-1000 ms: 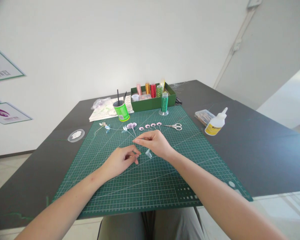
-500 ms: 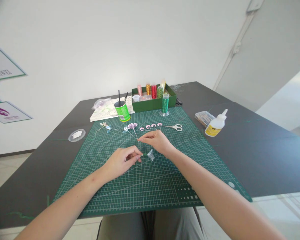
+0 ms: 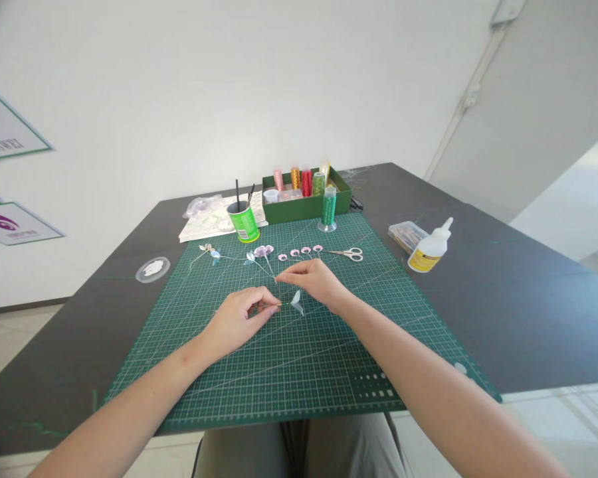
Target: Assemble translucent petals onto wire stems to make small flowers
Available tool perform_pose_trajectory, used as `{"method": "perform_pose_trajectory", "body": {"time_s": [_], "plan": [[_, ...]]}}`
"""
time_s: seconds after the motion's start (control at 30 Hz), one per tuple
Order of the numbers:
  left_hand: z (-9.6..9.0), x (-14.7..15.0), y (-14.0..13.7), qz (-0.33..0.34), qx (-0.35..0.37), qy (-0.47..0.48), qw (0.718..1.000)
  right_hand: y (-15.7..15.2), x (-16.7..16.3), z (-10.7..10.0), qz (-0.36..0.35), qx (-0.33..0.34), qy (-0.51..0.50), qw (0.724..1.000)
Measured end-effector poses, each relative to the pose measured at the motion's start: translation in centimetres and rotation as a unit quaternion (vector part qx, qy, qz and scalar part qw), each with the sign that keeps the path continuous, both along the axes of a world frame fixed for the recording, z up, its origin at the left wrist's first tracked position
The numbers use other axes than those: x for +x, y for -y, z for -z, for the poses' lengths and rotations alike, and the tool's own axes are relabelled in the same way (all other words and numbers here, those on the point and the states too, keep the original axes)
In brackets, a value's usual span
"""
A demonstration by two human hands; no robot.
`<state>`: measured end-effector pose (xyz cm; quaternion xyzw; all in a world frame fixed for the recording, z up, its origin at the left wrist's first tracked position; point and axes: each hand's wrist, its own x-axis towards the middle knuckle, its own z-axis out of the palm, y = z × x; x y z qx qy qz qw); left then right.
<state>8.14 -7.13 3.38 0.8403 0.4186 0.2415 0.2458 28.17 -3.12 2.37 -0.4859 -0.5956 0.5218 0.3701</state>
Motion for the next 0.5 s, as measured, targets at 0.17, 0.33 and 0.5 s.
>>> {"method": "perform_pose_trajectory", "body": {"time_s": [0.17,0.33,0.5], "plan": [[0.13,0.04,-0.03,-0.006,-0.010,0.001,1.000,0.07,-0.05,-0.04,0.004,0.008,-0.029,1.000],[0.27,0.07,-0.21,-0.013,-0.031,0.010,0.999,0.16,0.00,-0.18,0.014,0.035,-0.049,0.998],[0.12,0.10,-0.20,-0.028,-0.036,0.010,0.999,0.23,-0.01,-0.14,0.020,0.041,-0.044,0.998]]}}
